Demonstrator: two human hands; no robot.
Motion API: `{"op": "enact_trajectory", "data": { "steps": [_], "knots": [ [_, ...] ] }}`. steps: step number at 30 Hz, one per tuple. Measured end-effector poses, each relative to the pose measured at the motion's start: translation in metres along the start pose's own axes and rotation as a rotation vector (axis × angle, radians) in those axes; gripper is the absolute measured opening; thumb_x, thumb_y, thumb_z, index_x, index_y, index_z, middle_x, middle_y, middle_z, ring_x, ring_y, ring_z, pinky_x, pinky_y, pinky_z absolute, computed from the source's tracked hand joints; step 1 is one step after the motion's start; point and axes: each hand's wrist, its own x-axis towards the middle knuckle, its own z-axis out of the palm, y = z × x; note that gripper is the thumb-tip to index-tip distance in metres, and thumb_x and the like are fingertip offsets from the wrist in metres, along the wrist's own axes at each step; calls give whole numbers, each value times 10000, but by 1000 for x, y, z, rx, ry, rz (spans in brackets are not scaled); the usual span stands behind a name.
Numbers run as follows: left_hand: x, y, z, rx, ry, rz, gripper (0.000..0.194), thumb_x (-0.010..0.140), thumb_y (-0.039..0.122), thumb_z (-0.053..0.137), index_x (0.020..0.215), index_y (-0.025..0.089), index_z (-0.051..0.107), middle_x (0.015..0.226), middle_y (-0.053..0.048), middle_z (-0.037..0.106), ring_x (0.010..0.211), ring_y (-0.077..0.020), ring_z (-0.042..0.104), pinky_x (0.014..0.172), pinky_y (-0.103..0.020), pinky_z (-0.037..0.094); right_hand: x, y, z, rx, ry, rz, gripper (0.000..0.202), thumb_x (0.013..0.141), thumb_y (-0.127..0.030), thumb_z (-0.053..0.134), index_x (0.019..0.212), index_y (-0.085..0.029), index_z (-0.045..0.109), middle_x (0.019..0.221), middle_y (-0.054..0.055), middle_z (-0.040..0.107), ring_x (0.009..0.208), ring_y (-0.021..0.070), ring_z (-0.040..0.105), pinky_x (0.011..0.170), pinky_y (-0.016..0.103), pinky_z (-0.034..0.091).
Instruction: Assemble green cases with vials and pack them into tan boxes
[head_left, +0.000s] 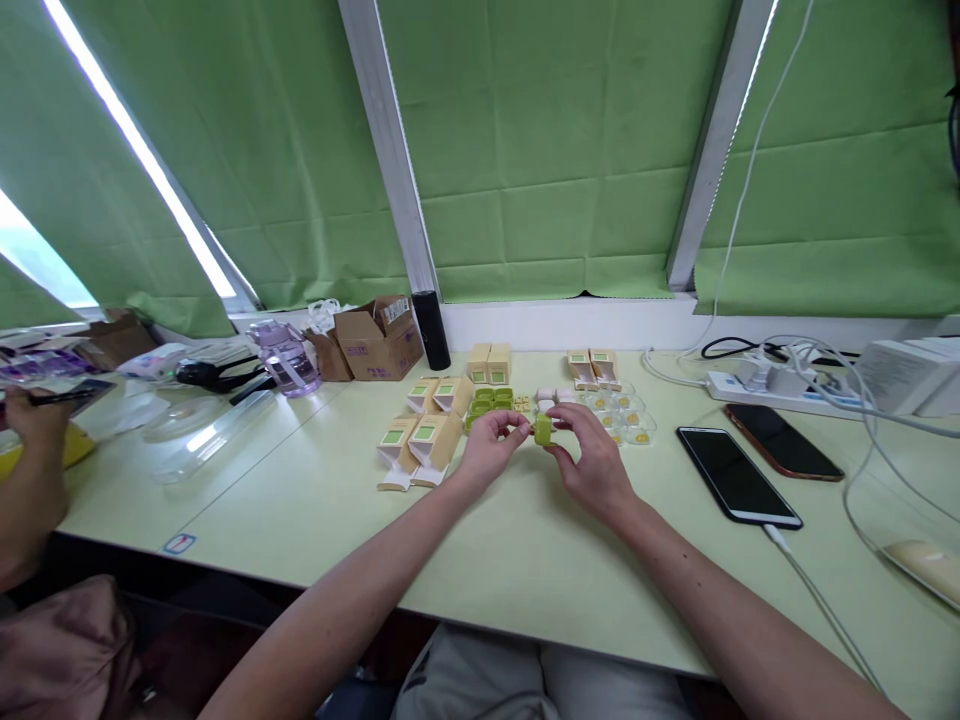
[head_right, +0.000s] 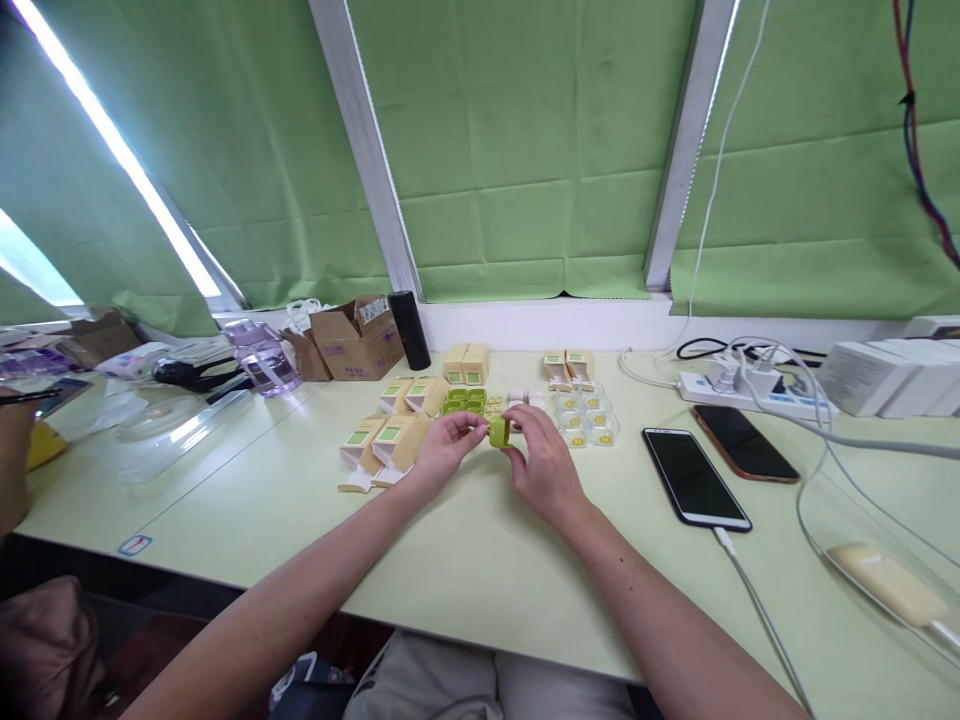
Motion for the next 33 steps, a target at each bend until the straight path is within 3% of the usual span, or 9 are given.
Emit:
{"op": "enact_trajectory", "data": {
  "steps": [33],
  "knots": [
    [-2,12,-1,-149,-4,-59,390,708,494,880,812,158,712,808,-42,743,771,-171,649,780,-292,506,1,-2,-3,-13,17,22,390,969,-179,600,1348,-264,569,1311,139,655,1216,307,653,944,518,660]
  ]
}}
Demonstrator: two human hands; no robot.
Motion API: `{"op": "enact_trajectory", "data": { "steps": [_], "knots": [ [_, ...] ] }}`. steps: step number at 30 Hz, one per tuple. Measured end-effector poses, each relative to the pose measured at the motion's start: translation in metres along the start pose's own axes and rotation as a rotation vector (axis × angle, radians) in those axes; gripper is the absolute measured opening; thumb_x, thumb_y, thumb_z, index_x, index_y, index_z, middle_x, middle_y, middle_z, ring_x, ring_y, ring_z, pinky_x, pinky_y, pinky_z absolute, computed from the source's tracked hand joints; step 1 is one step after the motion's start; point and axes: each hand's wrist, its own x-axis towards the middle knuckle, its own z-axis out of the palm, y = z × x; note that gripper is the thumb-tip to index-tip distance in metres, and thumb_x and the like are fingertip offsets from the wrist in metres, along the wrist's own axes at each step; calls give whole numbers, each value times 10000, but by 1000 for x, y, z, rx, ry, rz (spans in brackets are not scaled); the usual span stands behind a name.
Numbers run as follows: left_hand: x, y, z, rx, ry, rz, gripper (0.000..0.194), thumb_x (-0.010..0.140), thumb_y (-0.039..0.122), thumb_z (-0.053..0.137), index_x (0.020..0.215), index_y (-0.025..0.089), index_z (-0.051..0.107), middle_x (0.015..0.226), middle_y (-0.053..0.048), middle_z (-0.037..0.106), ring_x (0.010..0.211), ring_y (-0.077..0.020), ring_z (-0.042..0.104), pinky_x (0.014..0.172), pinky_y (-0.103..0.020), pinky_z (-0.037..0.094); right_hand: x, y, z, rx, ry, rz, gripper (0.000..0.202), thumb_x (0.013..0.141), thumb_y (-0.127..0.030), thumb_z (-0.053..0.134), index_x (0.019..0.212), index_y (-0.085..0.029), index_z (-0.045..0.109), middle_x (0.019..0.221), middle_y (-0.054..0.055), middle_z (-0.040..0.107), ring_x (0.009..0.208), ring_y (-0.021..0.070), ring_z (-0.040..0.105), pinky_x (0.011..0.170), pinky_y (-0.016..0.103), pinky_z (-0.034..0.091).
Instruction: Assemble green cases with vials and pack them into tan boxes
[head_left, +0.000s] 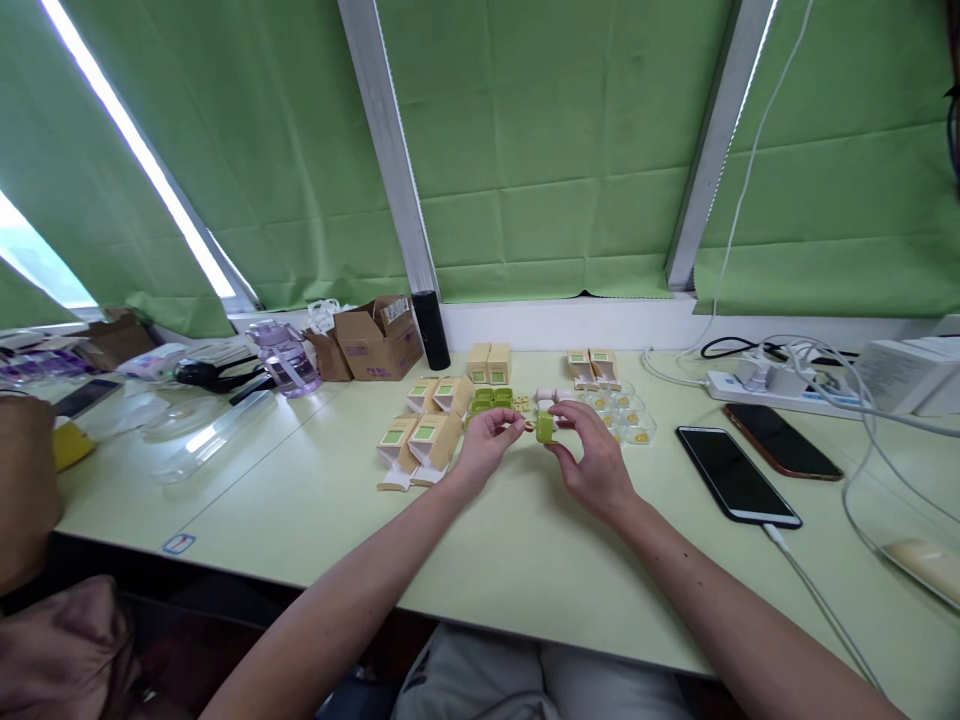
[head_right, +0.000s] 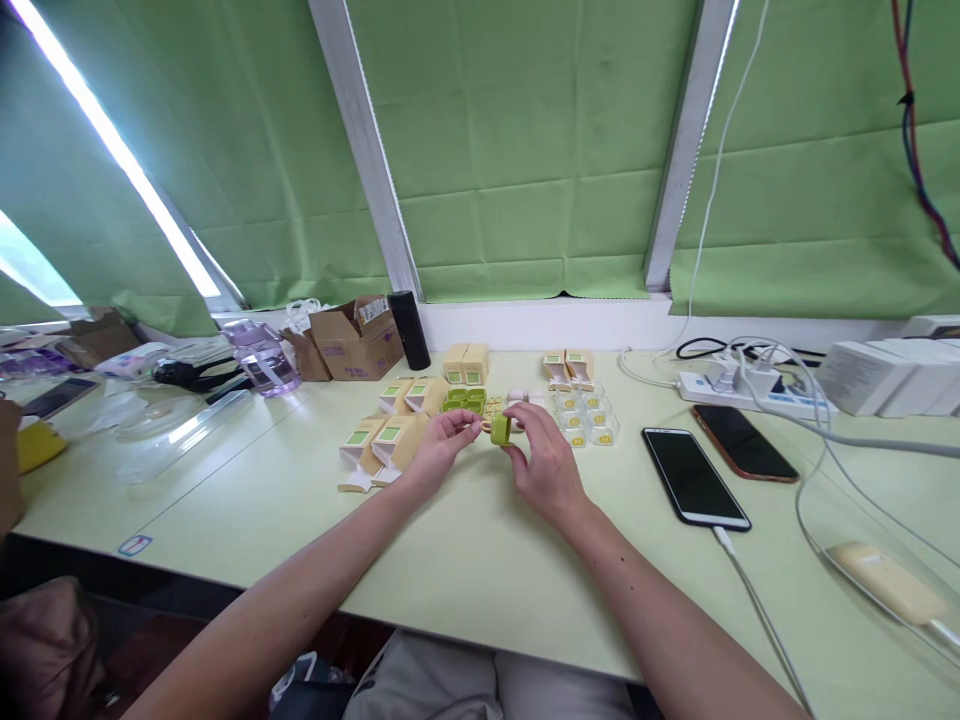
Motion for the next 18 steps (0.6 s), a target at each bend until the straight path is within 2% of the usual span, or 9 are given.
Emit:
{"op": "enact_trajectory", "data": {
  "steps": [3,7,10,13,15,18],
  "knots": [
    [1,-1,-2,29,9,23,380,746,495,855,861,154,734,863,-66,768,821,-194,680,802,-305,520,0,1,-1,-16,-14,0,422,964,-159,595,1369,-267,551,1330,139,644,1266,318,625,988,544,634],
    [1,-3,-6,145,24,97,326,861,427,770,1042,156,756,1012,-111,790,956,-230,703,858,-335,526,0,1,-2,-6,-17,13,475,959,-129,566,1411,-268,520,1368,152,579,1296,315,592,1018,557,620],
    [-2,-3,-8,305,48,249,304,907,338,719,1171,187,734,1117,-125,773,1130,-268,654,937,-384,513,0,0,-3,-17,-15,5,501,954,-115,548,1431,-264,514,1363,158,535,1301,316,577,1036,566,610],
    [-8,-1,-8,460,3,437,381,890,254,726,1269,220,693,1253,-117,730,1286,-296,520,1050,-446,472,1,-1,-4,-39,-24,-31,522,962,-111,542,1457,-271,510,1362,157,541,1305,321,580,1043,569,604],
    [-11,0,-6,532,-34,544,452,880,239,745,1324,232,660,1318,-112,698,1314,-308,458,1110,-489,440,1,-1,-4,-29,-30,-67,529,976,-120,544,1477,-279,489,1369,158,567,1304,320,591,1010,549,625],
    [-13,0,-5,594,-43,645,496,888,263,764,1365,245,631,1320,-114,684,1278,-317,459,1131,-533,420,2,-3,-4,-11,-28,-129,483,997,-143,550,1455,-280,483,1324,150,633,1285,316,623,951,520,652]
  ]
}}
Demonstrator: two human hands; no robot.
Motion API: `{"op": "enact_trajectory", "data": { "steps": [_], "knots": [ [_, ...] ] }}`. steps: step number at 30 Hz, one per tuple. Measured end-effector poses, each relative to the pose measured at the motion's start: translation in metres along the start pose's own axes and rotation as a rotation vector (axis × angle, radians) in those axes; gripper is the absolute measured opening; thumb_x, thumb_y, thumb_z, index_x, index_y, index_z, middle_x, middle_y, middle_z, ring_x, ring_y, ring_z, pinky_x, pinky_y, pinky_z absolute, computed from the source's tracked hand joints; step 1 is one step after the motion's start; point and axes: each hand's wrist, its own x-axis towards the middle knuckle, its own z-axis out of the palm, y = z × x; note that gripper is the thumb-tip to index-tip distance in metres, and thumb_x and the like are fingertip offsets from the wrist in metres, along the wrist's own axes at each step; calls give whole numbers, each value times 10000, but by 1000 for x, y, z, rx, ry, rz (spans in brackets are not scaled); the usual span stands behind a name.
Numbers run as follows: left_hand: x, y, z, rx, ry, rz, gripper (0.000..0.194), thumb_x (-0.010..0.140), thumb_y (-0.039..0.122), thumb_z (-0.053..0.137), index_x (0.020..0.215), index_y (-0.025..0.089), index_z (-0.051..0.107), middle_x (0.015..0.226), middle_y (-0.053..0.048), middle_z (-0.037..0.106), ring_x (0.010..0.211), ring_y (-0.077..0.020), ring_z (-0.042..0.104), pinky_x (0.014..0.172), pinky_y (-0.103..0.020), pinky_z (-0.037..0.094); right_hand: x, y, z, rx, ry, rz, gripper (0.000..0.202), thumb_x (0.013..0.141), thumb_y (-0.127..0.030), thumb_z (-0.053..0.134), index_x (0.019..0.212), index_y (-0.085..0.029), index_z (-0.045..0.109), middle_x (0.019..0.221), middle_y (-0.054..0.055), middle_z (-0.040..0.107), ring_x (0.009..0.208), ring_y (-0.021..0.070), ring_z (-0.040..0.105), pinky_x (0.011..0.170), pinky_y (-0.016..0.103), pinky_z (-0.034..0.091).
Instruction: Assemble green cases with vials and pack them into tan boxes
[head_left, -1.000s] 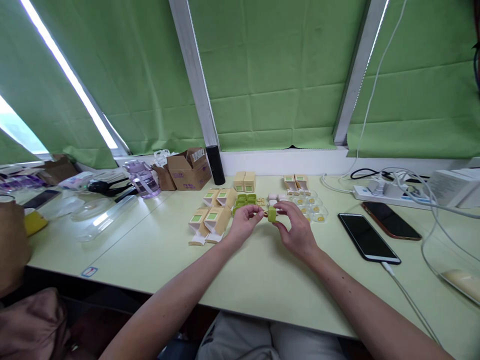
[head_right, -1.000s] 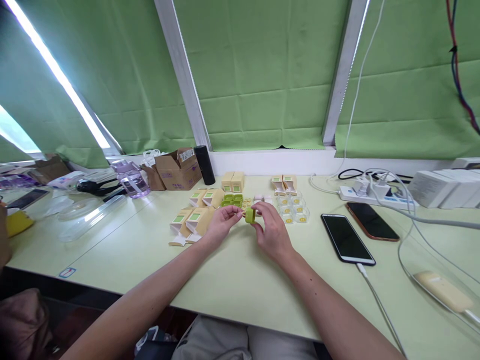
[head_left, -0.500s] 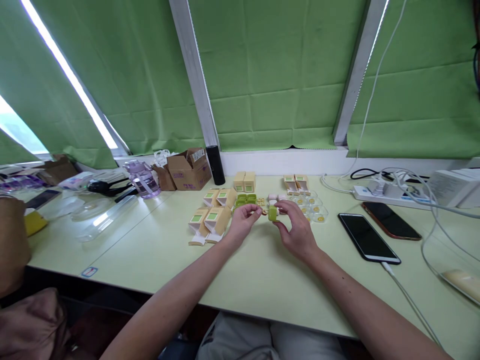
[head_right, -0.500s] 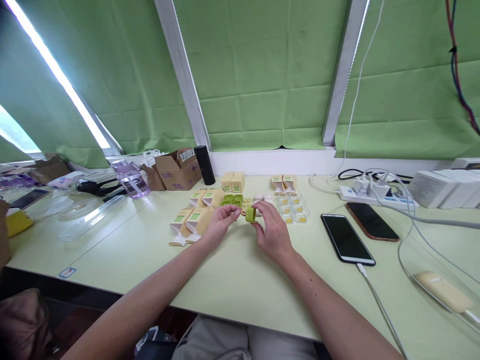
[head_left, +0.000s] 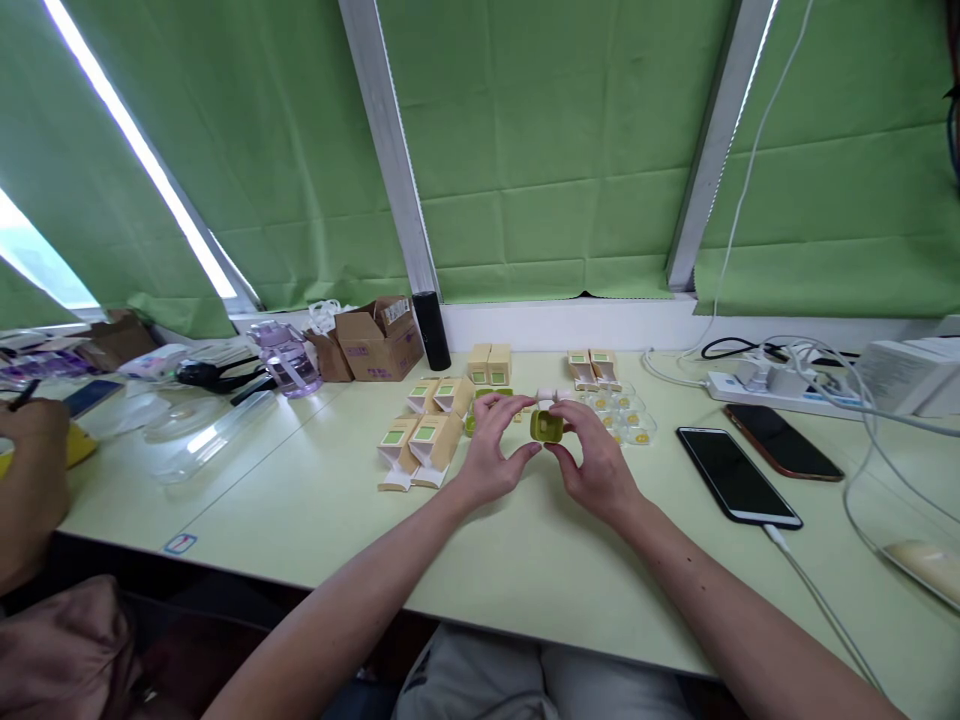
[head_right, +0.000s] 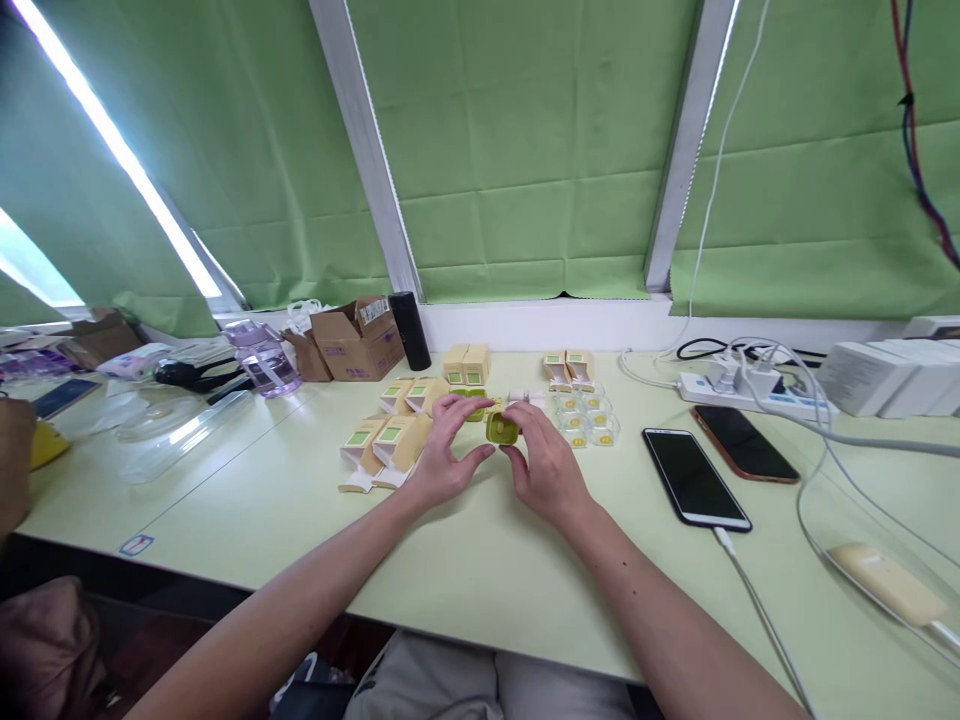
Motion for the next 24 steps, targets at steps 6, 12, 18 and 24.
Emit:
{"op": "enact_trajectory", "data": {
  "steps": [6,12,18,24],
  "knots": [
    [2,-2,1,45,10,56,376,912,262,754,1280,238,678,1237,-118,708,1245,-318,500,1121,-557,417,1,-1,-2,-112,-22,-89,351,1020,-155,531,1353,-257,577,1339,164,651,1289,318,649,1021,522,619],
    [2,-2,1,48,41,60,357,907,280,765,1256,243,701,1186,-116,721,1227,-322,514,1089,-551,442,2,-3,-2,-192,-26,-113,312,1038,-163,502,1315,-243,622,1339,182,651,1141,300,709,862,460,658],
    [1,-3,1,47,60,86,362,906,267,768,1261,239,702,1182,-118,727,1208,-313,514,1072,-536,458,3,-5,-1,-215,-34,-127,329,1038,-142,483,1327,-235,611,1324,179,643,1112,296,699,842,444,643],
    [1,-5,2,53,73,87,366,899,266,771,1258,238,708,1161,-116,731,1203,-321,528,1057,-550,474,4,-5,0,-179,-63,-119,349,1032,-119,465,1330,-232,609,1336,177,628,1124,299,687,918,472,627]
  ]
}}
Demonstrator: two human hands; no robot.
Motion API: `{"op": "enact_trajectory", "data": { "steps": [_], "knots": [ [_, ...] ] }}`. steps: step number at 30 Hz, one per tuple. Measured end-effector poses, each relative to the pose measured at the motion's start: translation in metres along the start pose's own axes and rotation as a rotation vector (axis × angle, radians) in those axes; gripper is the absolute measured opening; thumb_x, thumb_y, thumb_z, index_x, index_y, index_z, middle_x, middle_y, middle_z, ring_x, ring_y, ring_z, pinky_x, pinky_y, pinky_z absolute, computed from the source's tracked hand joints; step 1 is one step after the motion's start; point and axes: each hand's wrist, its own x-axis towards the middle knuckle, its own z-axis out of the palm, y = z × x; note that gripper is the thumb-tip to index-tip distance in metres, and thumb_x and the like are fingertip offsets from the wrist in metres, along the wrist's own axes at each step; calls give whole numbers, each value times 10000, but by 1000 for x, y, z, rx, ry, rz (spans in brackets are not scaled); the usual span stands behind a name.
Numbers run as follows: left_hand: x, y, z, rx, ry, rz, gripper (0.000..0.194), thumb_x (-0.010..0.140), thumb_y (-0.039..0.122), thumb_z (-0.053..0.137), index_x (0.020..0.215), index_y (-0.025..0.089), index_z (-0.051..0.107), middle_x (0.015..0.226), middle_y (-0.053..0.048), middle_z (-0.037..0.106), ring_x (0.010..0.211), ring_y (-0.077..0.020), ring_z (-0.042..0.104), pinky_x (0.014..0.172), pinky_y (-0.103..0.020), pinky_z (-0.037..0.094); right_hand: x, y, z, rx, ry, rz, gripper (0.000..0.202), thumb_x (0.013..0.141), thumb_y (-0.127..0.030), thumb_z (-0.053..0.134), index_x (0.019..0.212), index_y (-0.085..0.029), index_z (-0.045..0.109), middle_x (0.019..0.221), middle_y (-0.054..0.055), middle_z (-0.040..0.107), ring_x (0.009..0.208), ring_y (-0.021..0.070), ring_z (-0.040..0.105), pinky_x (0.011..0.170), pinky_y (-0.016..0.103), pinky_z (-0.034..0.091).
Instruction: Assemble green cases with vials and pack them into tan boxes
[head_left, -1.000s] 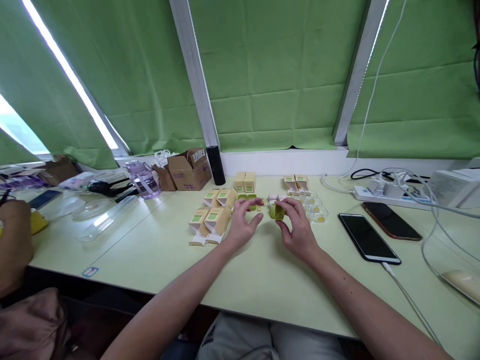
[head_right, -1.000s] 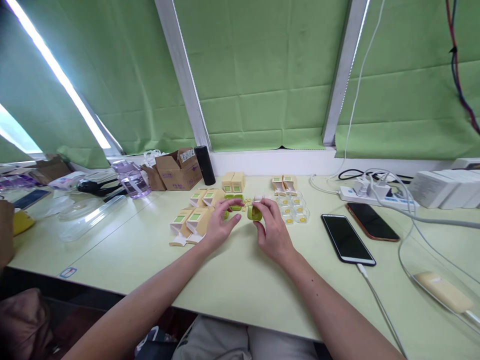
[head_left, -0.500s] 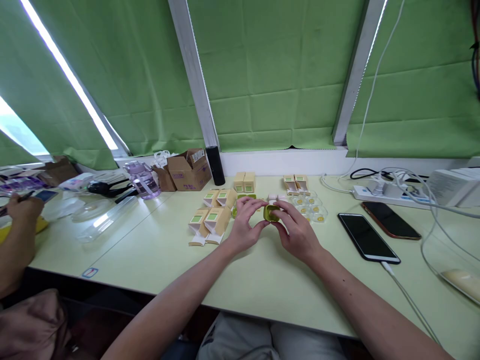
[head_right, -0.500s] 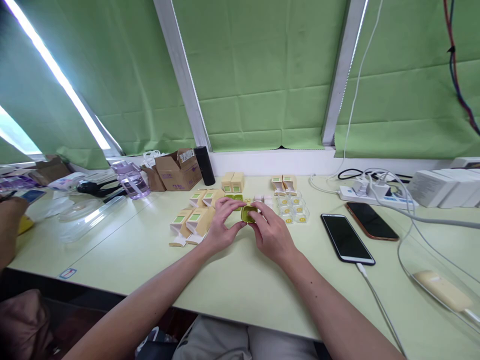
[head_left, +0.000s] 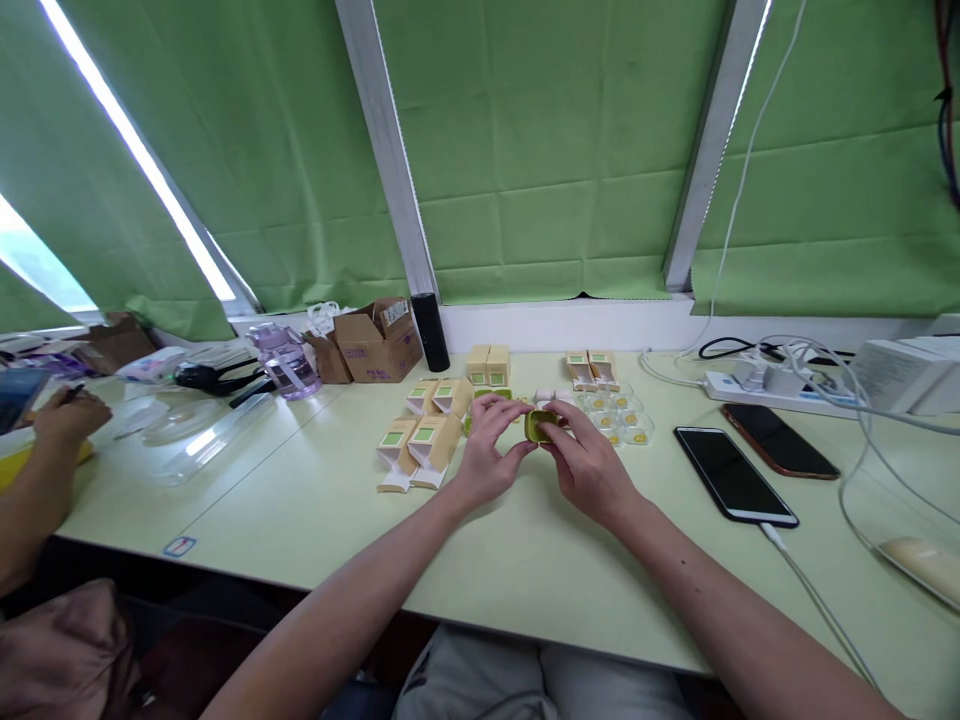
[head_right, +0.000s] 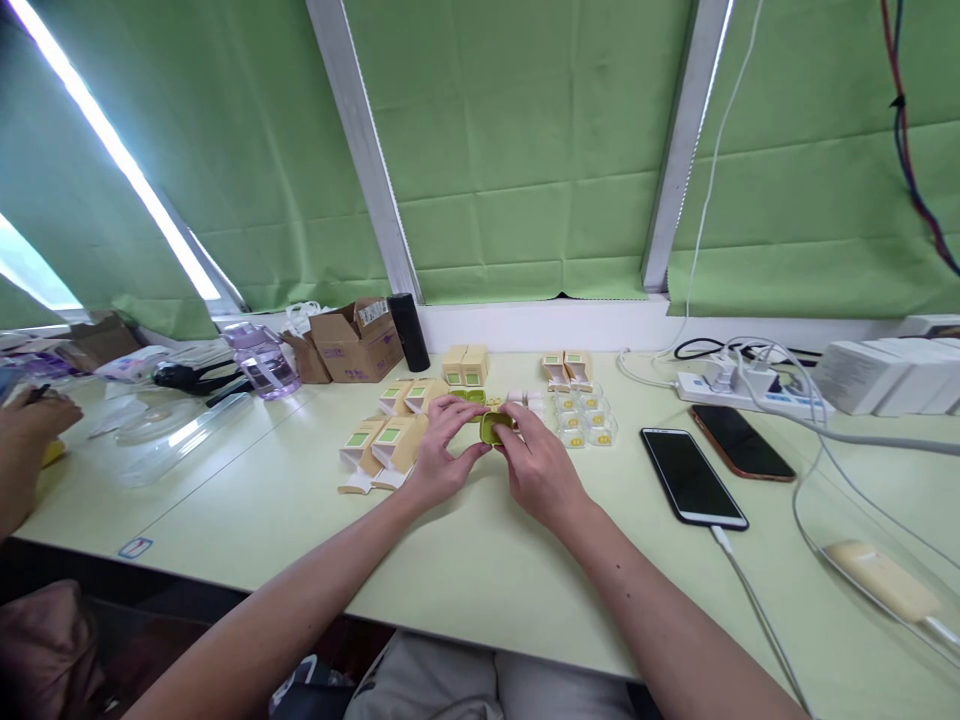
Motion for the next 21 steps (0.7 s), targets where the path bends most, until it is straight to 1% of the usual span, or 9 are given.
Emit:
{"op": "enact_trajectory", "data": {
  "steps": [6,8,14,21],
  "knots": [
    [0,1,-1,0,-8,-18,372,904,276,767,1270,239,710,1179,-123,730,1220,-328,522,1073,-559,465,-2,2,0,12,60,-3,312,1032,-132,505,1307,-233,611,1327,177,646,1209,309,676,936,478,638],
    [0,1,-1,1,-8,-19,366,905,277,766,1265,237,711,1177,-121,731,1222,-326,520,1079,-559,460,-2,2,0,22,70,-4,288,1031,-135,515,1284,-228,618,1327,182,650,1210,309,678,928,478,642],
    [0,3,-2,-6,-7,-11,362,907,275,766,1263,238,711,1182,-120,734,1218,-320,519,1070,-539,468,-1,0,-1,37,60,11,275,1034,-136,507,1255,-232,638,1347,185,638,1139,292,697,900,482,652],
    [0,3,-1,-1,6,2,362,912,280,768,1265,231,706,1175,-123,732,1210,-319,524,1066,-539,465,-2,1,0,47,58,7,296,1029,-124,504,1264,-228,651,1362,188,621,1188,301,679,917,483,653]
  ]
}}
